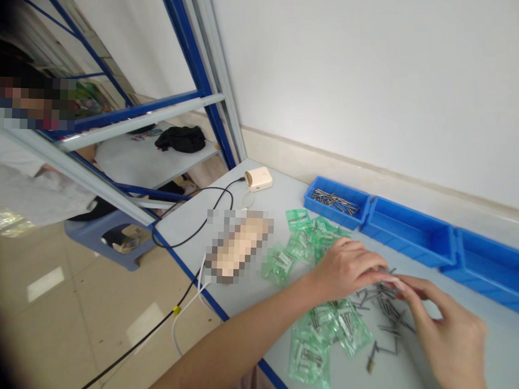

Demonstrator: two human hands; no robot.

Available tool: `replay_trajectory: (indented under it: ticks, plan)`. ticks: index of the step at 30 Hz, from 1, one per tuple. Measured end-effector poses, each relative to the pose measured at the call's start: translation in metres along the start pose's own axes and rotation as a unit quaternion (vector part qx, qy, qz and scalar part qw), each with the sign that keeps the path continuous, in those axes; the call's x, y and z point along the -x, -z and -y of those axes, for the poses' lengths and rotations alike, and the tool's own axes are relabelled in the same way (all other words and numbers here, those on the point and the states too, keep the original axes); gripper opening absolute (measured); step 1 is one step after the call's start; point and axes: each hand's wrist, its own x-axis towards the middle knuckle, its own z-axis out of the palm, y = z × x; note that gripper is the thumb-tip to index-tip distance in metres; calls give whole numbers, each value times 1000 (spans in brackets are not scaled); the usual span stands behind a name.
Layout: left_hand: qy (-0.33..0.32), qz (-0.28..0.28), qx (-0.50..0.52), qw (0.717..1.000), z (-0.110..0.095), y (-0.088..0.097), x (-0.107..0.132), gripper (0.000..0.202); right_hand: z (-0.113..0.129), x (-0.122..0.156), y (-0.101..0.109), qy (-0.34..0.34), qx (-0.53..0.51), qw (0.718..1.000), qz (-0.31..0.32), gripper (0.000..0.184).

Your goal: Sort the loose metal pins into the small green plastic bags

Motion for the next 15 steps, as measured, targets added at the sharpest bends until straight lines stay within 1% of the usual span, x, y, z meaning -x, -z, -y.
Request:
replay_trajectory:
  ticks: [4, 6, 8, 10, 12, 15]
  plan:
    - [22, 22, 39, 999, -1, 0, -1, 22, 0, -3, 0, 6, -1, 1000, 24, 50]
    - [44, 10, 54, 998, -1, -1, -2, 25, 1, -2, 0, 20, 9, 999, 23, 51]
    - [58, -6, 52, 997, -1, -3, -3, 31, 2, 0, -1, 45, 33, 998, 3, 52]
    - [56, -10, 42, 998, -1, -3, -3, 34, 1, 3, -2, 75, 59, 995, -13, 51]
    - [43, -1, 42, 998, -1, -2, -3, 34, -3, 3, -2, 92, 68, 993, -19, 51]
    - [25, 23, 61, 998, -1, 1, -2, 28, -8, 2, -1, 82, 60, 995, -8, 54]
